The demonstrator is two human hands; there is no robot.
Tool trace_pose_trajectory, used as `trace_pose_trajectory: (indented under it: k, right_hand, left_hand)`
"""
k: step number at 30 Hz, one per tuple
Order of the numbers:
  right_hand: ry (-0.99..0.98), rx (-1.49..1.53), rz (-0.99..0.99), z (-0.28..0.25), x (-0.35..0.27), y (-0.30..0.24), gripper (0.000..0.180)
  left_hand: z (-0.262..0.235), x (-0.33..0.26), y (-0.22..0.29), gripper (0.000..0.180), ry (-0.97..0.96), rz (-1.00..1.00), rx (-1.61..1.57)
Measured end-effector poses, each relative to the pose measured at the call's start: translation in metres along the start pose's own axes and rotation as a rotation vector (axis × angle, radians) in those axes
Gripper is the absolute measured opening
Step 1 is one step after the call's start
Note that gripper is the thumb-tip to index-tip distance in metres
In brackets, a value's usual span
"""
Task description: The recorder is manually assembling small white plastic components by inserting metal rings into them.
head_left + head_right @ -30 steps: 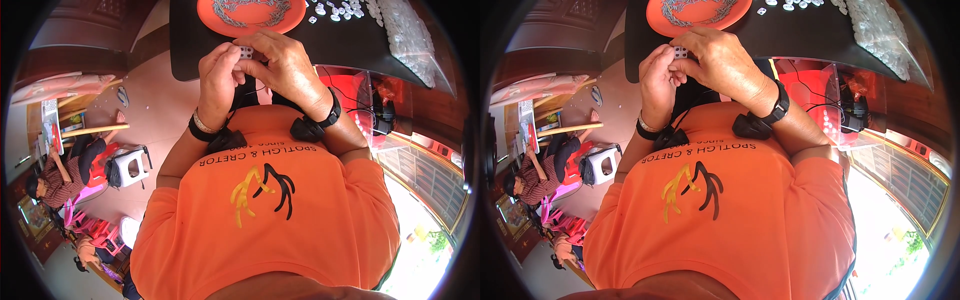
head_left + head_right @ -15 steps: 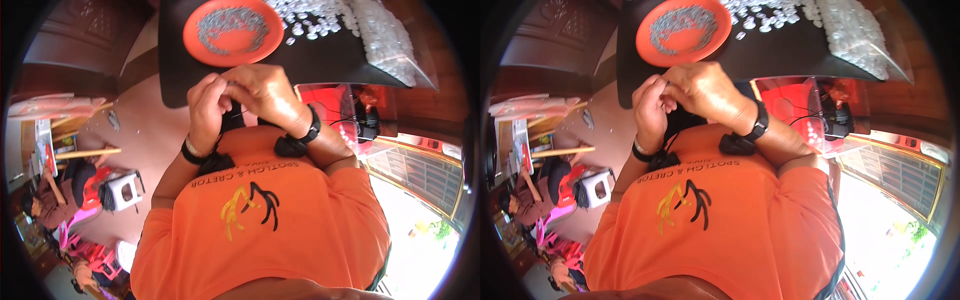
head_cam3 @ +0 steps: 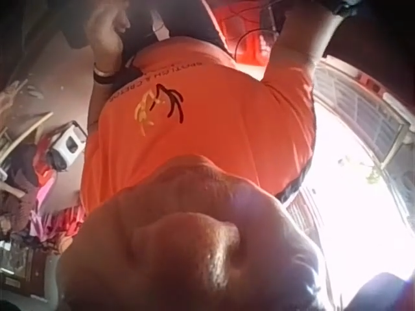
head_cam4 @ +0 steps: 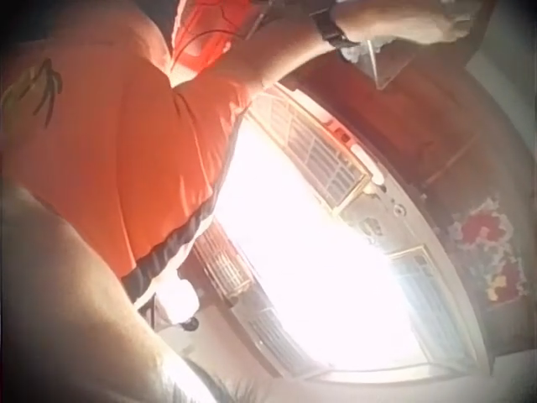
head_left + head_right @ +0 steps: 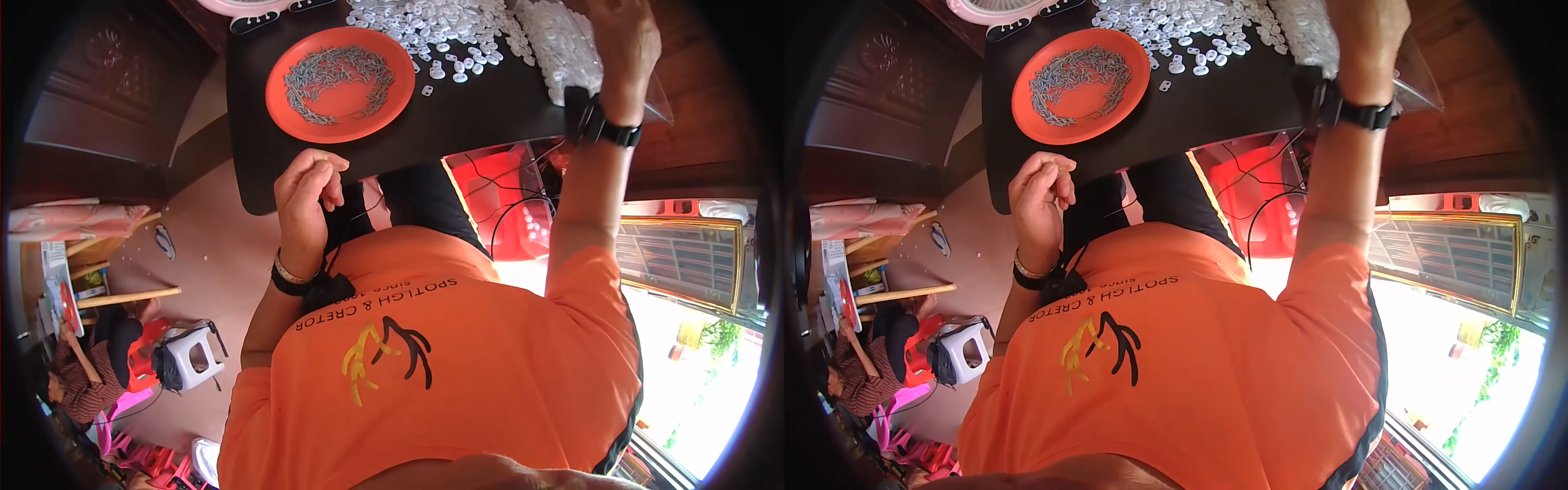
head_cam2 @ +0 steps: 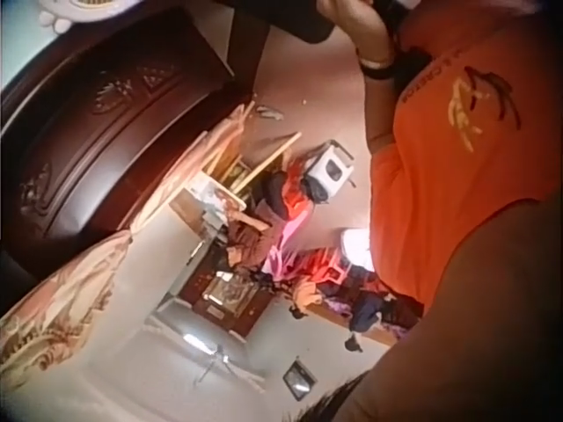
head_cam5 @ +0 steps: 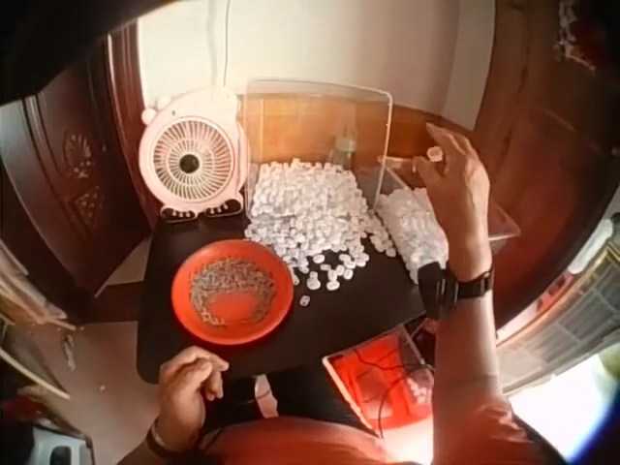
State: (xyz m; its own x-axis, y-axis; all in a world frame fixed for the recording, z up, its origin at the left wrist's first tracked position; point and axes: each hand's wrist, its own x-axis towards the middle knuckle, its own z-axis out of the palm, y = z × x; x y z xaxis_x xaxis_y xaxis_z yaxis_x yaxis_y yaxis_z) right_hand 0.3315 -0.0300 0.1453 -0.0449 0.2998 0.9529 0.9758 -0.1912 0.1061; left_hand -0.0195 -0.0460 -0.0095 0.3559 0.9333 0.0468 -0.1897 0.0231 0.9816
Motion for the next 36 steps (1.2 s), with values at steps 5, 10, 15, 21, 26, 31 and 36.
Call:
trace_pose_trajectory:
  k: [5, 10, 15, 21, 26, 31, 36]
  right_hand:
    - [-0.344, 0.516, 0.244, 0.009, -0.016, -0.015, 0.023]
    - [-0.782, 0.589, 0.1, 0.058, -0.082, -0.032, 0.022]
    - [-1.063, 0.449, -0.008, 0.096, -0.108, -0.039, 0.026]
    - [-1.082, 0.439, -0.033, 0.107, -0.117, -0.038, 0.025]
    - [-1.099, 0.485, 0.098, 0.098, -0.115, -0.043, 0.023]
    - [-1.053, 1.161, 0.351, 0.036, -0.1, -0.1, 0.015]
    - [-1.224, 1.53, 0.499, -0.016, -0.115, -0.163, 0.005]
  left_hand:
    - [-0.003, 0.001, -0.002, 0.022, 0.002, -0.011, 0.013]
    - [-0.002, 0.001, -0.002, 0.022, -0.025, -0.043, 0.033]
    - [-0.005, -0.003, -0.002, 0.023, -0.007, -0.045, 0.081]
    - [-0.004, -0.003, -0.003, 0.023, -0.01, -0.053, 0.068]
    - [-0.005, -0.001, -0.003, 0.022, -0.028, -0.073, 0.061]
    - [-0.002, 0.0, -0.002, 0.023, -0.064, -0.031, 0.075]
    - [0.004, 0.002, -0.003, 0.022, -0.147, -0.045, 0.015]
